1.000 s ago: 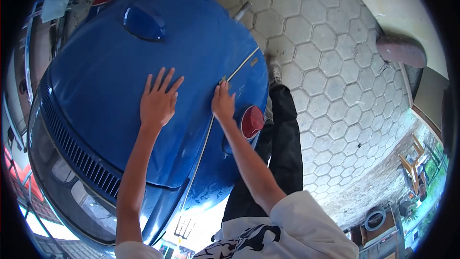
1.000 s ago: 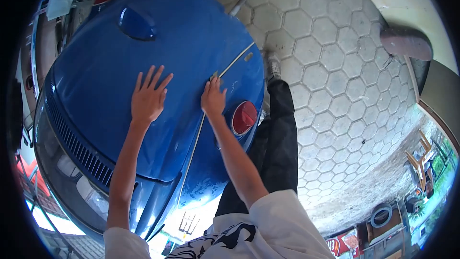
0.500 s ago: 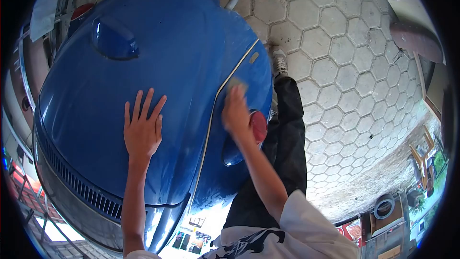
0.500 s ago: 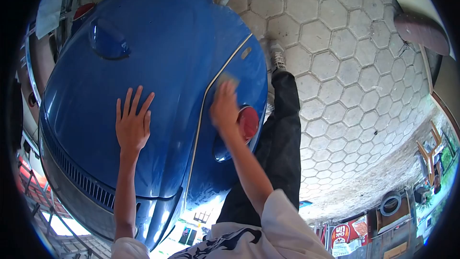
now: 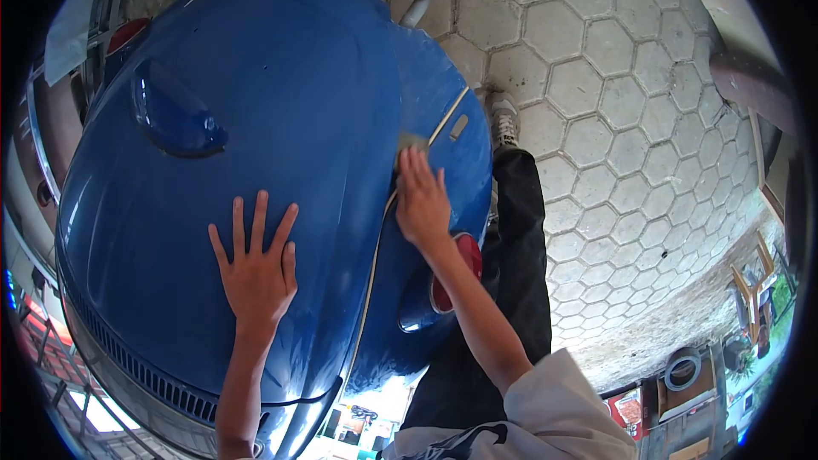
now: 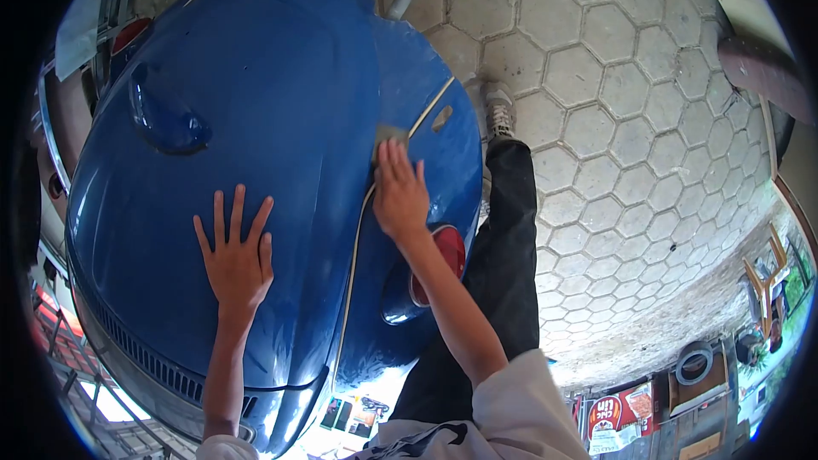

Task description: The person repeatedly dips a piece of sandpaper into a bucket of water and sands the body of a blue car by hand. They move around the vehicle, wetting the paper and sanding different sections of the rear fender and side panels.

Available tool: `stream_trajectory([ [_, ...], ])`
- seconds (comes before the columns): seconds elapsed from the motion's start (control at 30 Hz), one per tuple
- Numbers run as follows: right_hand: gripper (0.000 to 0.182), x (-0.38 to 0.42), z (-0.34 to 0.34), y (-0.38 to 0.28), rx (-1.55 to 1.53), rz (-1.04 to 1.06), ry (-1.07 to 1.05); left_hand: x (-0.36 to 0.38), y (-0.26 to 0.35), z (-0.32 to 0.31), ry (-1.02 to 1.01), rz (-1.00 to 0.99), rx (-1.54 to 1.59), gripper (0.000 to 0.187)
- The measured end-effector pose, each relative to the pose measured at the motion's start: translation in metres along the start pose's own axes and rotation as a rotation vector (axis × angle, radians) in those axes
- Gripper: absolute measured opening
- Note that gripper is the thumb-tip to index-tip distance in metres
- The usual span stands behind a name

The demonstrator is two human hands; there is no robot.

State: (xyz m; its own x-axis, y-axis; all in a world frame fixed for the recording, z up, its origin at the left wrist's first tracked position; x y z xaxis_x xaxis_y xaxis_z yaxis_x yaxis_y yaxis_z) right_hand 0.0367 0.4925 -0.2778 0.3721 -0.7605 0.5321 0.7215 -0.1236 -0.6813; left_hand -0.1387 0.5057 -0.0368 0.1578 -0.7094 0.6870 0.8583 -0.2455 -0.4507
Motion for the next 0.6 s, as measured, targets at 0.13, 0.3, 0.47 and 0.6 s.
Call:
stream_trajectory([
  [0.13,0.048,-0.11,0.004,0.049,-0.083,-0.169,0.138,-0.002,-0.001,-0.004,-0.001,-0.006,-0.021,0.044],
  [0.3,0.048,-0.039,0.007,0.05,-0.018,-0.111,0.004,-0.004,-0.001,-0.004,-0.018,-0.003,-0.026,0.044],
  [0.47,0.049,-0.151,0.01,0.115,-0.126,-0.27,0.043,-0.008,0.001,-0.007,-0.037,0.013,-0.052,0.044],
  [0.6,0.048,-0.143,0.006,0.098,-0.217,-0.174,0.1,-0.008,0.002,-0.01,-0.055,0.024,-0.059,0.044],
])
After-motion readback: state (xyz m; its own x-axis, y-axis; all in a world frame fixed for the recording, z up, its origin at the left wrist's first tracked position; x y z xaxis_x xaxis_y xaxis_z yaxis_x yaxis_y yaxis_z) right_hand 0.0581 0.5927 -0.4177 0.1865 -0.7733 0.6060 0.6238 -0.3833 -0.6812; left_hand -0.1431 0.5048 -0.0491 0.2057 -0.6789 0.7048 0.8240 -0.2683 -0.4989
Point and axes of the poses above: each hand's wrist, its own x-axis away from the middle knuckle, its own z-axis out of the back of the hand, y = z × x, the point moved 2 cm from there along -x, towards the middle knuckle, and after that the axes turned 8 degrees about -y, right-handed, at the moved point
